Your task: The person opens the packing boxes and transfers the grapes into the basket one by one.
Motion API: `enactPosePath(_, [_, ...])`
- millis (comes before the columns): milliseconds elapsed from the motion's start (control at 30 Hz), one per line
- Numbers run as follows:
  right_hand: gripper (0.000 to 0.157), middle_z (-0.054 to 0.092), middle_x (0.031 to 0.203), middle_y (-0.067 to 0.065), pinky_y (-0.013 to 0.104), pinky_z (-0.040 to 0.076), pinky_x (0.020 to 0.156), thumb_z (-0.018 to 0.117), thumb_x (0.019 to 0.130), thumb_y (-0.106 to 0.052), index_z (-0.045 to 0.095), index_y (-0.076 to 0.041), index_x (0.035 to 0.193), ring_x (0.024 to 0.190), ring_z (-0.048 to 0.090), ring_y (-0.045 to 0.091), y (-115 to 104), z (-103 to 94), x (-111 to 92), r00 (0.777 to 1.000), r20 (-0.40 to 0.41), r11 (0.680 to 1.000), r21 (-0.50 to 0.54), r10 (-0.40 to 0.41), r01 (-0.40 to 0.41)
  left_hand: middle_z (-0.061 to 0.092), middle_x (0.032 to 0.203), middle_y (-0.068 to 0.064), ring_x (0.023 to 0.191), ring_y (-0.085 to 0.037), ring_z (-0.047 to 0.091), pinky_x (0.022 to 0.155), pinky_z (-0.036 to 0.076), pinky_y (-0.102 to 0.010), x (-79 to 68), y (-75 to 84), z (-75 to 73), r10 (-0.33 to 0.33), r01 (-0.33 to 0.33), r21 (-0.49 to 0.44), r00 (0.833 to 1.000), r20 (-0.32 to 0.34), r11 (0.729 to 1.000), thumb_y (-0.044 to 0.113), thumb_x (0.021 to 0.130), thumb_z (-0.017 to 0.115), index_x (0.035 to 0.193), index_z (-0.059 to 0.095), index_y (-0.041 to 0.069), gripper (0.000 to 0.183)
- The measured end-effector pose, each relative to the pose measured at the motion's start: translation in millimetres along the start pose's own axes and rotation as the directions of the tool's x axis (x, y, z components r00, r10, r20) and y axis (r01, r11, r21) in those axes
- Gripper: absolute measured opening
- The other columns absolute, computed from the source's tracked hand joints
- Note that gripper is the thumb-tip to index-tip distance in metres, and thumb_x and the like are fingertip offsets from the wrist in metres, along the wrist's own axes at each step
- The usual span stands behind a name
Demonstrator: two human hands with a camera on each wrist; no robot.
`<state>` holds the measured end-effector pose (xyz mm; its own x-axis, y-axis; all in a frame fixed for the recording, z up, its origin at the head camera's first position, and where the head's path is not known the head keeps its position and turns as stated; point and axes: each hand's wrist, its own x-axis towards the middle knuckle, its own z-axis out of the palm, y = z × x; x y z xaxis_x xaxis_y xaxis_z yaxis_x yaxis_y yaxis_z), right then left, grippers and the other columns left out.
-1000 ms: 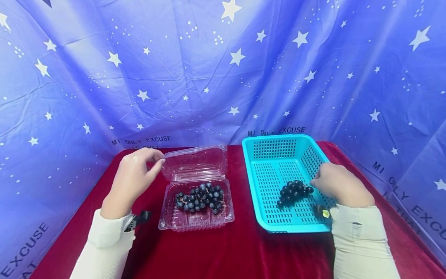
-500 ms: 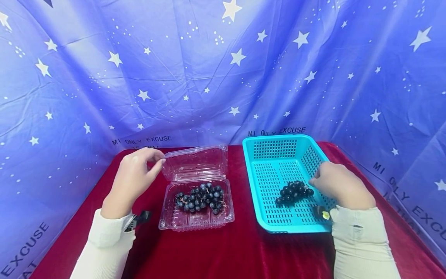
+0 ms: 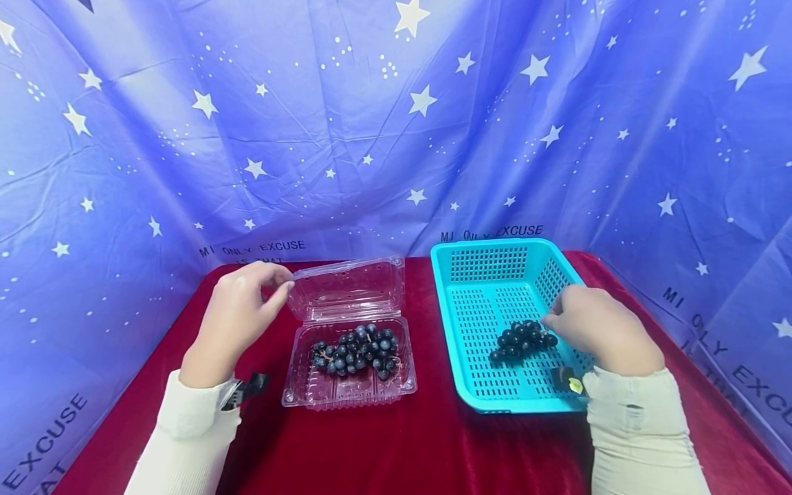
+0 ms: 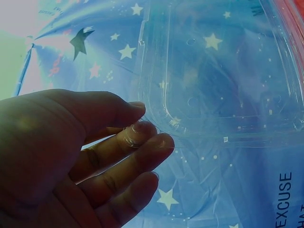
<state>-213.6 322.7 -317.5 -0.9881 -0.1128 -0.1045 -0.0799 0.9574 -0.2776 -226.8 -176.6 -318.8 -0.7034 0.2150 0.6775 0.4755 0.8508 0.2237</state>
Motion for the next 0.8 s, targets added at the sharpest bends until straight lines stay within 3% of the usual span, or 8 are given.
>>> enactPosePath(400, [0.042,0.076,0.096,0.014,0.042,0.055,0.064,0.07,0.096,-0.034,0.074,0.005,0.112,0.077,0.064,0.021,-18.2,1.6,-2.0,0.997,-0.05,0.999,-0.01,-0.05,0.05,0.069,0.081,-0.002,0.068,-0.018,0.058,0.064,0.052,-0.036,0.3,0.4,-0.7,-0.014,0.014,0.002,1.0,0.015,1.0,0.013,0.091,0.076,0.097,0.077,0.011,0.006])
enactPosePath(600, [0.05,0.074,0.09,0.005,0.034,0.048,0.057,0.071,0.095,-0.039,0.071,0.004,0.12,0.07,0.057,0.018,-32.0,0.8,-5.7,0.997,-0.066,0.999,-0.015,-0.044,0.044,0.069,0.081,-0.002,0.067,-0.017,0.058,0.064,0.052,-0.036,0.4,0.8,-0.8,-0.016,0.016,0.002,1.0,0.016,1.0,0.013,0.091,0.076,0.096,0.076,0.011,0.006])
enactPosePath(800, [0.042,0.074,0.086,-0.003,0.04,0.051,0.061,0.069,0.095,-0.043,0.076,-0.006,0.115,0.074,0.061,0.016,-45.1,1.3,-6.7,0.993,-0.107,0.998,-0.044,-0.057,0.053,0.07,0.082,-0.002,0.068,-0.018,0.059,0.064,0.053,-0.037,0.9,0.0,-1.3,-0.015,0.015,0.002,1.0,0.013,1.0,0.013,0.091,0.076,0.096,0.077,0.01,0.006])
